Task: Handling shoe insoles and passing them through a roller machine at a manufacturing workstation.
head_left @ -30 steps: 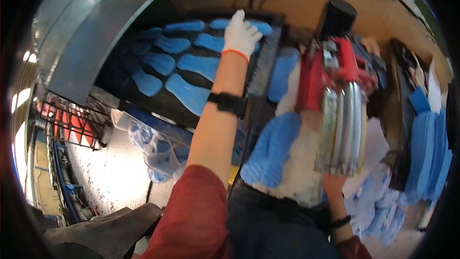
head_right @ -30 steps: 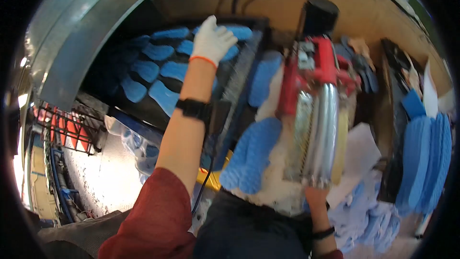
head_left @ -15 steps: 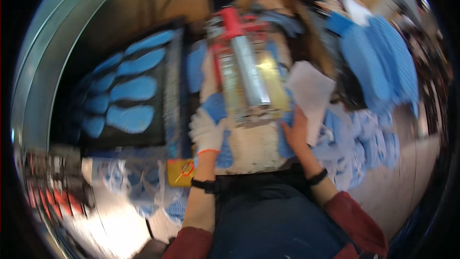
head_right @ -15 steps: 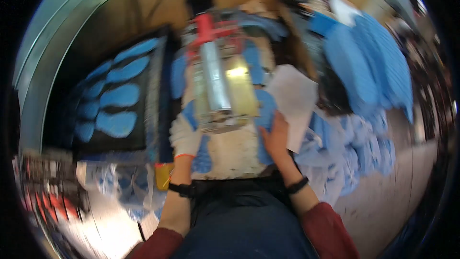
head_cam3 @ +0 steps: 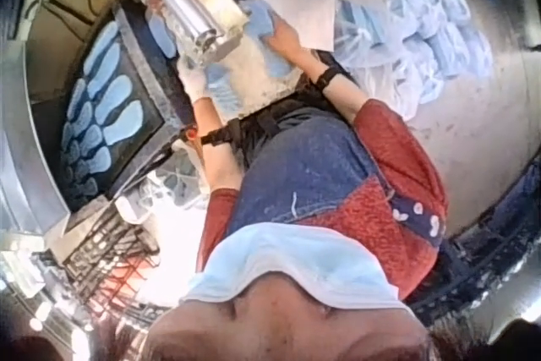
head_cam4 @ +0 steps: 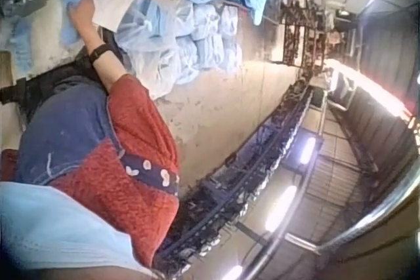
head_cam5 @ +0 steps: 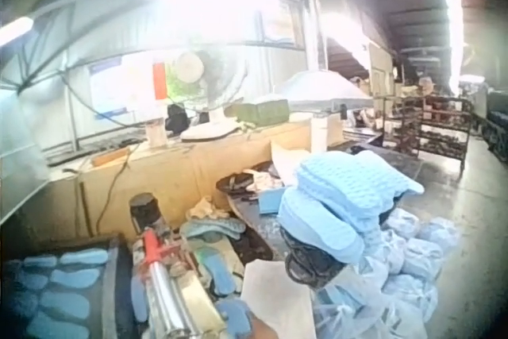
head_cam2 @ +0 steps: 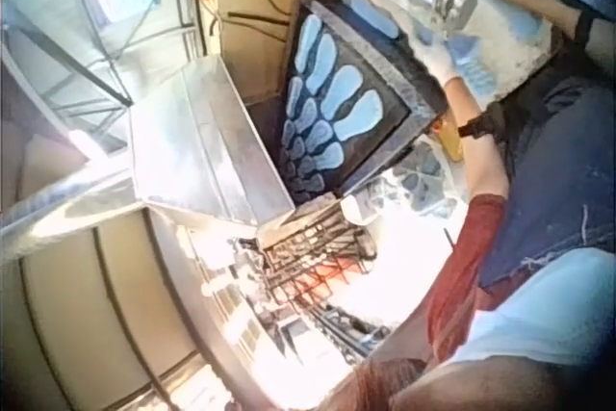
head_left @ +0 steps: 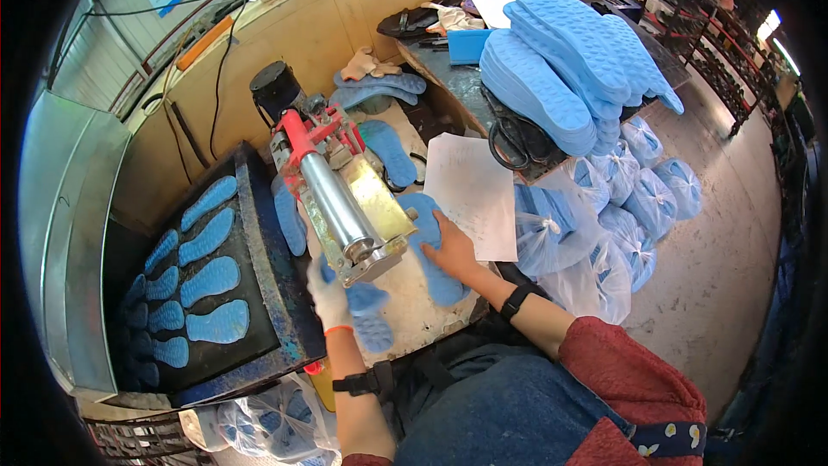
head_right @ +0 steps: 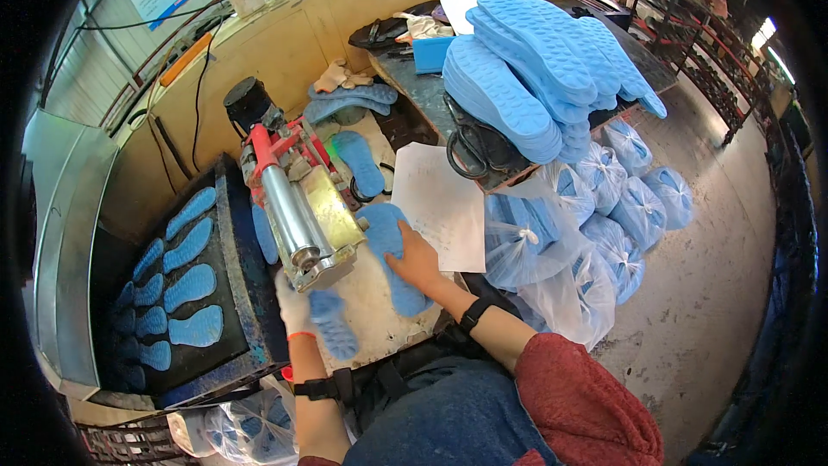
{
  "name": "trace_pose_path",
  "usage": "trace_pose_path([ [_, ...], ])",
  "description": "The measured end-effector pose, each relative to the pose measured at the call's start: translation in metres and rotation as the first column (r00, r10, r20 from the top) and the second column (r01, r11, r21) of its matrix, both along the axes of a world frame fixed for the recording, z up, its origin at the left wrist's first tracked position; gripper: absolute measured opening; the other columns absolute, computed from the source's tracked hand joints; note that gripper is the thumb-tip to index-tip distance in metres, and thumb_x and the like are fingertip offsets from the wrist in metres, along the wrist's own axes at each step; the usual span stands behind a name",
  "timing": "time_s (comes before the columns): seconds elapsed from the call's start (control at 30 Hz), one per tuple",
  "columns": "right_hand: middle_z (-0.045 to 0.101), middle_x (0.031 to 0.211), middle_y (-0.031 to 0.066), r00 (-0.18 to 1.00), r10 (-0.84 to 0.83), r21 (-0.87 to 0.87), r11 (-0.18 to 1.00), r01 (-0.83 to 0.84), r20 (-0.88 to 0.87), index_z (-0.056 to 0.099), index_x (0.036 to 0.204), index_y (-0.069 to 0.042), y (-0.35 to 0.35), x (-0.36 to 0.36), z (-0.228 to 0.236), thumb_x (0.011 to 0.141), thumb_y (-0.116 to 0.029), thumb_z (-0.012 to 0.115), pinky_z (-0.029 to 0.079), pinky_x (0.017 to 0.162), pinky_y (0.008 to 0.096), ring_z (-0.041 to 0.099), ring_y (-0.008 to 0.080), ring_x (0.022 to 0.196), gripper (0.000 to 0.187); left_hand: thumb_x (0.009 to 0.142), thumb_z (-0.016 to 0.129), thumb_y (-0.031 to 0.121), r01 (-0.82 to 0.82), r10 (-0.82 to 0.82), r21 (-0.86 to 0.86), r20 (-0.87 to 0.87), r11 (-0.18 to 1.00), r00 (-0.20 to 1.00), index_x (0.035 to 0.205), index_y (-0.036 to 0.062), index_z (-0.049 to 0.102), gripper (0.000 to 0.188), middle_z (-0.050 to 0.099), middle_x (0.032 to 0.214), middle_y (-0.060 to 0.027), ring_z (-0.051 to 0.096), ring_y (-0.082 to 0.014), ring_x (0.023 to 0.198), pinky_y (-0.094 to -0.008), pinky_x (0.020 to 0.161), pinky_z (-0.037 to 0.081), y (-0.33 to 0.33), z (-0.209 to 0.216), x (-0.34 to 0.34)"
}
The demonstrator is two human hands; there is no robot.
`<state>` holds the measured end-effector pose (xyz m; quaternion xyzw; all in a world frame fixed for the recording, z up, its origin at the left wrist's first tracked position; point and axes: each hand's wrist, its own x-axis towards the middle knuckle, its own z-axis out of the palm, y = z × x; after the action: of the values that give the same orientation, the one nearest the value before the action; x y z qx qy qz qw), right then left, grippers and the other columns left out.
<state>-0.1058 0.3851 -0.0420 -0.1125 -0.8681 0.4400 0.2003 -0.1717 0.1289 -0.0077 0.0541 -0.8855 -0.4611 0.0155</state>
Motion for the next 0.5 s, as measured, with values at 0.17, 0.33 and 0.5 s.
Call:
trace_pose_path([
  [0.17,0.058,0.116,0.0232,0.999,-0.022,0.106,0.994,0.018,0.030,0.037,0.137,-0.001,0.003,0.005,-0.008,0.076,-0.029,0.069,0.047,0.088,0.0440,0.058,0.0391,0.103,0.074,0.086,0.063,0.030,-0.060,0.082,-0.316,0.059,0.947,0.995,0.136,0.0098,0.043,0.058,0.037,0.139,-0.0226,0.042,-0.0402,0.122,-0.0434,0.100,0.039,0.031,-0.017,0.006],
  [0.33,0.058,0.100,0.0202,0.995,-0.012,0.154,0.988,0.027,-0.101,0.035,0.138,-0.002,0.002,0.001,-0.014,0.077,-0.030,0.068,0.048,0.077,0.0442,0.058,0.0374,0.091,0.074,0.091,0.051,0.035,0.003,-0.104,-0.582,-0.141,0.813,0.984,0.134,0.0060,0.044,0.052,0.052,0.131,-0.0158,0.051,-0.0312,0.120,-0.0467,0.097,0.043,0.032,-0.054,-0.009],
  [0.5,0.059,0.102,0.0205,0.992,0.002,0.122,0.992,0.014,-0.130,0.037,0.137,-0.002,0.001,0.002,-0.013,0.077,-0.028,0.068,0.048,0.079,0.0444,0.059,0.0373,0.092,0.072,0.093,0.049,0.035,0.234,-0.274,-0.220,-0.172,0.947,0.946,0.137,0.0050,0.039,0.055,0.045,0.140,-0.0104,0.041,-0.0279,0.128,-0.0415,0.107,0.033,0.014,-0.087,-0.010],
])
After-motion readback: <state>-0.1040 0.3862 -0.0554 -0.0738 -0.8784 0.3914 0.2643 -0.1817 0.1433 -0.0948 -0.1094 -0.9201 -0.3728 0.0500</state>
